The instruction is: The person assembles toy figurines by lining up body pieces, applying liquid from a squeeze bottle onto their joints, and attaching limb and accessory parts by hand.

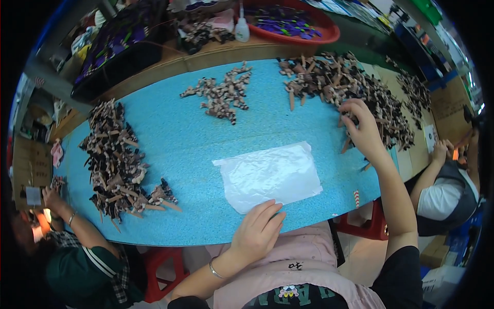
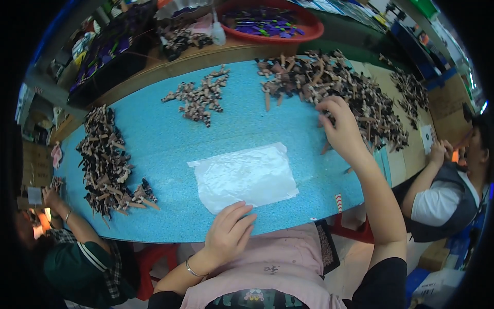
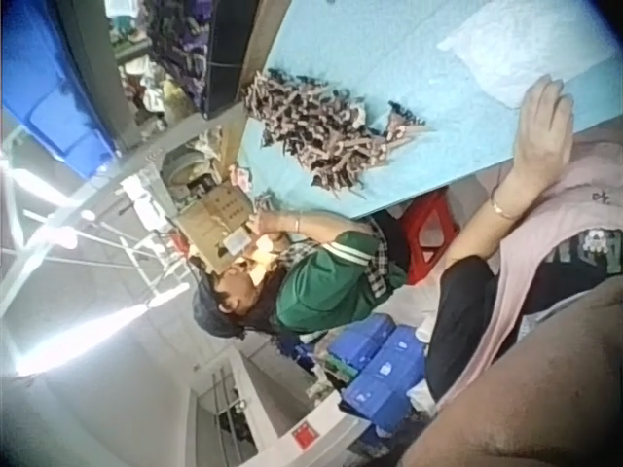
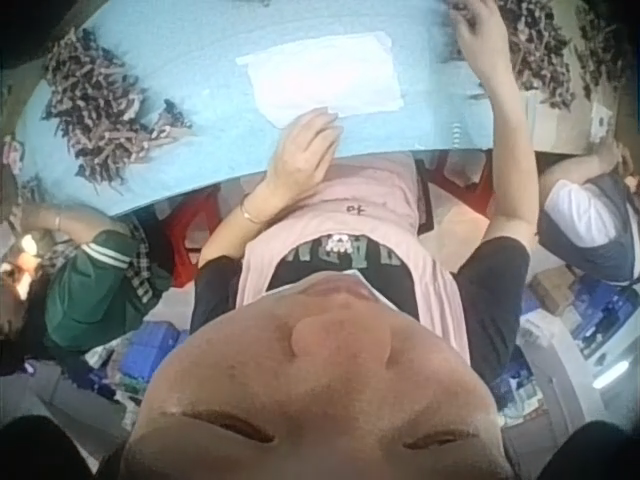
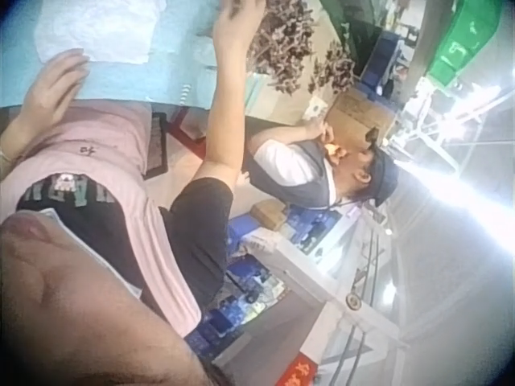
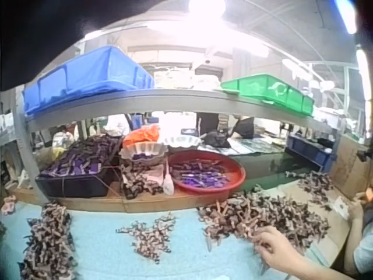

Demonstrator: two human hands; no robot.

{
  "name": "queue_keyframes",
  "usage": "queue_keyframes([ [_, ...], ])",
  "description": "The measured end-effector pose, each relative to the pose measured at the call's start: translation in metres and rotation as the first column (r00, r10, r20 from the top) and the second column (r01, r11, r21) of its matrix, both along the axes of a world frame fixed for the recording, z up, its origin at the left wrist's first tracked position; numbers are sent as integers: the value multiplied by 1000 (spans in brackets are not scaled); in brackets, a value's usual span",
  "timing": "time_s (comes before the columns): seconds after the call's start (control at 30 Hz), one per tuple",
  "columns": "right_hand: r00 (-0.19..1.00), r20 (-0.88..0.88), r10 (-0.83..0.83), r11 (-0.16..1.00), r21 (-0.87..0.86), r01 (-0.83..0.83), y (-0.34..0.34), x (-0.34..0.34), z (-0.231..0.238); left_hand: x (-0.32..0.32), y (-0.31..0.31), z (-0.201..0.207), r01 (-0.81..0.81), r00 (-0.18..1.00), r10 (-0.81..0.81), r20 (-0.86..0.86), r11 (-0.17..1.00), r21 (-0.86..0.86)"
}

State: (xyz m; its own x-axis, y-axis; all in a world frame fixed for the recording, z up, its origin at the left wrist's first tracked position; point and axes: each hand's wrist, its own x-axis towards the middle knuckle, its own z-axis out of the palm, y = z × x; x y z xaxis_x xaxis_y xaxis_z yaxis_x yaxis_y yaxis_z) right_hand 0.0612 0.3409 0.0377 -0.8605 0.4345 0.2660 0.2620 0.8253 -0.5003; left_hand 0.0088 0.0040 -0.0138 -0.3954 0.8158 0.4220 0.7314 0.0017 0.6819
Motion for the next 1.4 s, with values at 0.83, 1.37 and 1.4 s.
queue_keyframes([
  [0.83,995,-55,89,984,-149,-96,-55,85,-20,10,50,31,21,985,-46,-164,989,-147],
  [1.37,939,131,319,947,1,-322,-31,55,-13,51,114,29,3,943,-133,-304,919,-393],
  [1.4,956,23,293,952,-103,-289,-34,62,-13,50,108,31,-3,947,-124,-295,919,-395],
])
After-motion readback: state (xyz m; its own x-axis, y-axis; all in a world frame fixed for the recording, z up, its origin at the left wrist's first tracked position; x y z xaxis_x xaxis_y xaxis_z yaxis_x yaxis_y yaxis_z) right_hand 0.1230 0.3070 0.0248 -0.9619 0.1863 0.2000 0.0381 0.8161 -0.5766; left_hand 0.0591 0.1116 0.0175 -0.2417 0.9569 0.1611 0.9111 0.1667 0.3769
